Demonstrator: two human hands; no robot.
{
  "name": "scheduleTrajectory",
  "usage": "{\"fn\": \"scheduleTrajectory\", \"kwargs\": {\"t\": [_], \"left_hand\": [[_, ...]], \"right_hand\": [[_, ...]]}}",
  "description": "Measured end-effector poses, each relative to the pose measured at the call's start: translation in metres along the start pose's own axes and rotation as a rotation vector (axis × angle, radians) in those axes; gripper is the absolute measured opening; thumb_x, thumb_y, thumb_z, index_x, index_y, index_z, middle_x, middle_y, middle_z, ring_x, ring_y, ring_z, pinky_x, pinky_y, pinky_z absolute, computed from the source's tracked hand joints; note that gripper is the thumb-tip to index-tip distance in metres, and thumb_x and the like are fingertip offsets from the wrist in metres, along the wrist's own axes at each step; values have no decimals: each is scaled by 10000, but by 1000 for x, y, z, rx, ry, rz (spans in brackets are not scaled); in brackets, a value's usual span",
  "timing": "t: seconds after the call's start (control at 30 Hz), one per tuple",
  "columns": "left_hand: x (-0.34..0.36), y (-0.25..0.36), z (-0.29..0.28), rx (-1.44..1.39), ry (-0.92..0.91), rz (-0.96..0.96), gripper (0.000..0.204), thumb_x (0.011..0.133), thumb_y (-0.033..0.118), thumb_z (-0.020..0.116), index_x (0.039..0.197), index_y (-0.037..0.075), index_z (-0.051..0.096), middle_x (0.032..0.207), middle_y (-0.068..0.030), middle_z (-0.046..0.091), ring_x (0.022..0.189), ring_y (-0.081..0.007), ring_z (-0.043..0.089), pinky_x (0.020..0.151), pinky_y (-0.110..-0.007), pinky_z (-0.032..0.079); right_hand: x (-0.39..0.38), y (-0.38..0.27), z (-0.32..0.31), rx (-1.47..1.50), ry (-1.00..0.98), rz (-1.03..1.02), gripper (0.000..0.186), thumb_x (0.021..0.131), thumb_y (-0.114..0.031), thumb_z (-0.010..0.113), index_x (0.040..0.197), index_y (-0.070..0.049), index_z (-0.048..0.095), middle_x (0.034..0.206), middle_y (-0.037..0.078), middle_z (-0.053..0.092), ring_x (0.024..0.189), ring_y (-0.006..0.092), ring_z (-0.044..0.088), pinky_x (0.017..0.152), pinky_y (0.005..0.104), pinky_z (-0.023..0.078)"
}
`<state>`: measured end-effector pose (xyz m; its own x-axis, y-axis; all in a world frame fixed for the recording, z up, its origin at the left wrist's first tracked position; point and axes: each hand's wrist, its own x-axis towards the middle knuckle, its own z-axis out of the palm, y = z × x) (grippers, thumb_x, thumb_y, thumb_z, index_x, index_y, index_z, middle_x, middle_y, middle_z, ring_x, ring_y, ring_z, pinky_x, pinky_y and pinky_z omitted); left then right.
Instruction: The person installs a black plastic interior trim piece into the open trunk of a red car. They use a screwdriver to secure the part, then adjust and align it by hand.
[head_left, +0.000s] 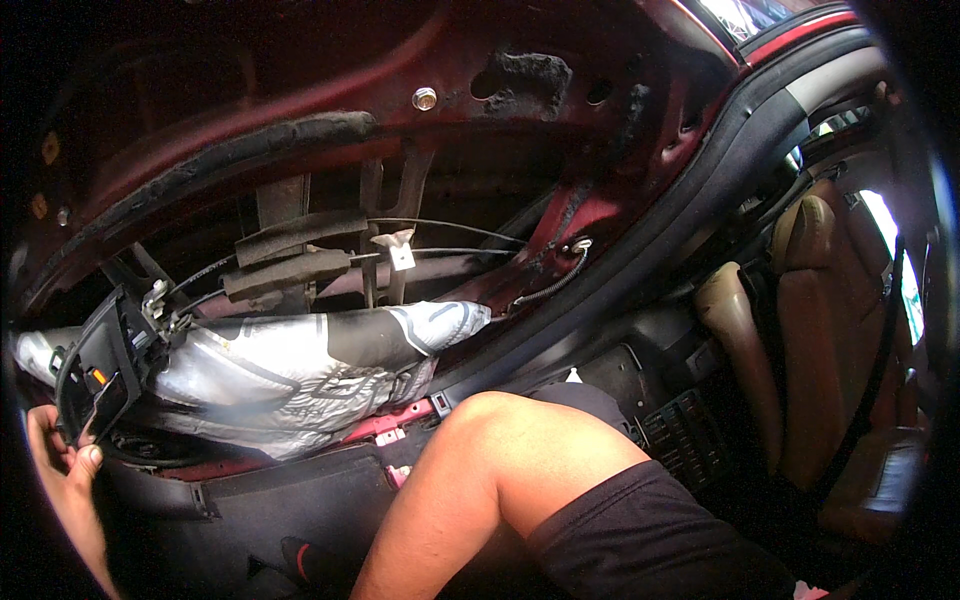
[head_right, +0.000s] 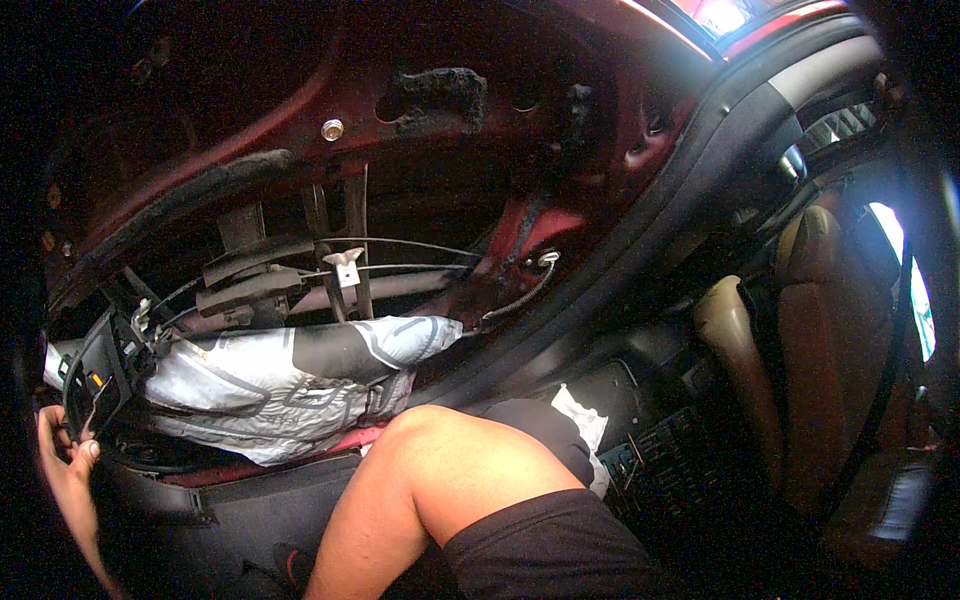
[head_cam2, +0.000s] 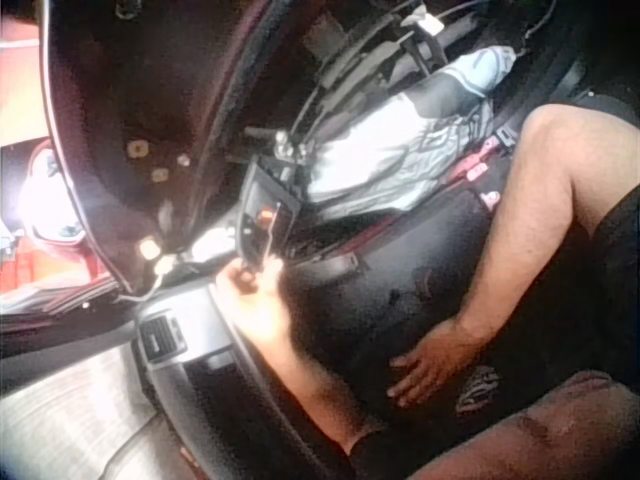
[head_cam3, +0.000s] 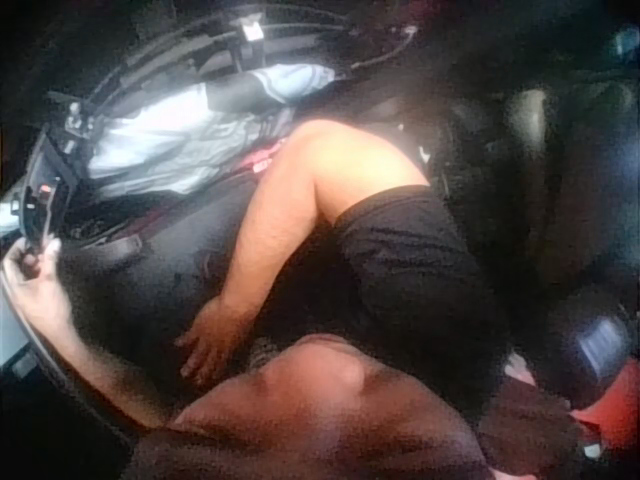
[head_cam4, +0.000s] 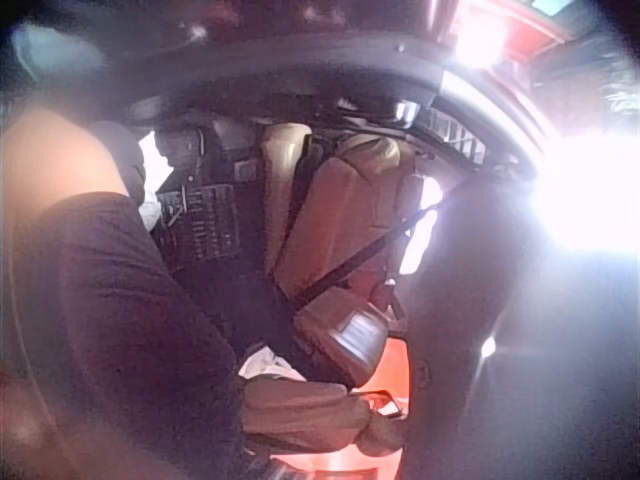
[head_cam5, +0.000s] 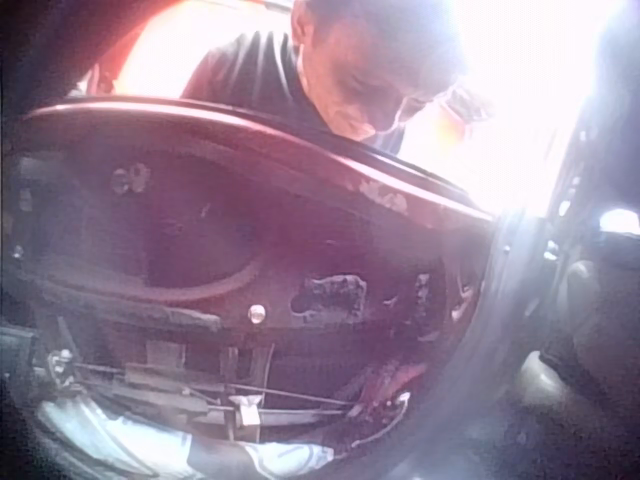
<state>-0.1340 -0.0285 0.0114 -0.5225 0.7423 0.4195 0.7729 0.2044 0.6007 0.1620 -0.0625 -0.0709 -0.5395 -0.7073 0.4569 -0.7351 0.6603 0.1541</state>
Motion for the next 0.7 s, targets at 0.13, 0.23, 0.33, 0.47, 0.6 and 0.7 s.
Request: {"fn": "scheduleTrajectory", "kwargs": {"t": [0.13,0.23,0.33,0.47,0.6,0.7], "left_hand": [[-6,11,-4,20,-21,-6,642,804,-65,682,1406,28,481,1157,-28,513,983,-137,464,895,-252,412],[-11,30,2,0,-15,0,544,808,-61,671,1312,24,485,1041,-23,501,911,-115,470,837,-248,407],[-12,56,7,-33,-81,-24,490,798,-62,676,1246,26,499,969,-7,493,859,-96,447,791,-233,389],[-19,84,13,-7,-53,-21,442,791,-46,685,1190,35,513,921,6,485,824,-87,424,773,-227,373],[-18,87,6,51,-89,-16,446,808,-22,681,1216,37,510,934,-2,490,827,-92,430,785,-239,377],[-13,83,3,70,-106,-45,480,847,-14,655,1295,35,489,994,-26,510,874,-107,467,822,-253,392]], "right_hand": [[10,-5,4,43,39,16,712,988,-556,487,1595,-218,331,1685,12,257,1561,290,196,1148,603,295],[17,-12,13,57,125,24,685,987,-545,485,1577,-216,371,1674,18,287,1555,294,217,1131,611,312],[10,-8,14,50,158,4,656,991,-530,470,1563,-219,398,1664,22,310,1549,297,236,1113,618,327],[19,-14,21,62,220,25,634,995,-516,457,1557,-225,410,1661,20,317,1546,297,245,1103,626,333],[20,-14,18,72,223,23,635,995,-514,459,1559,-228,408,1666,18,309,1551,293,231,1105,627,331],[12,-10,10,32,161,-2,642,995,-520,459,1564,-228,403,1670,17,298,1558,291,210,1116,619,321]]}}
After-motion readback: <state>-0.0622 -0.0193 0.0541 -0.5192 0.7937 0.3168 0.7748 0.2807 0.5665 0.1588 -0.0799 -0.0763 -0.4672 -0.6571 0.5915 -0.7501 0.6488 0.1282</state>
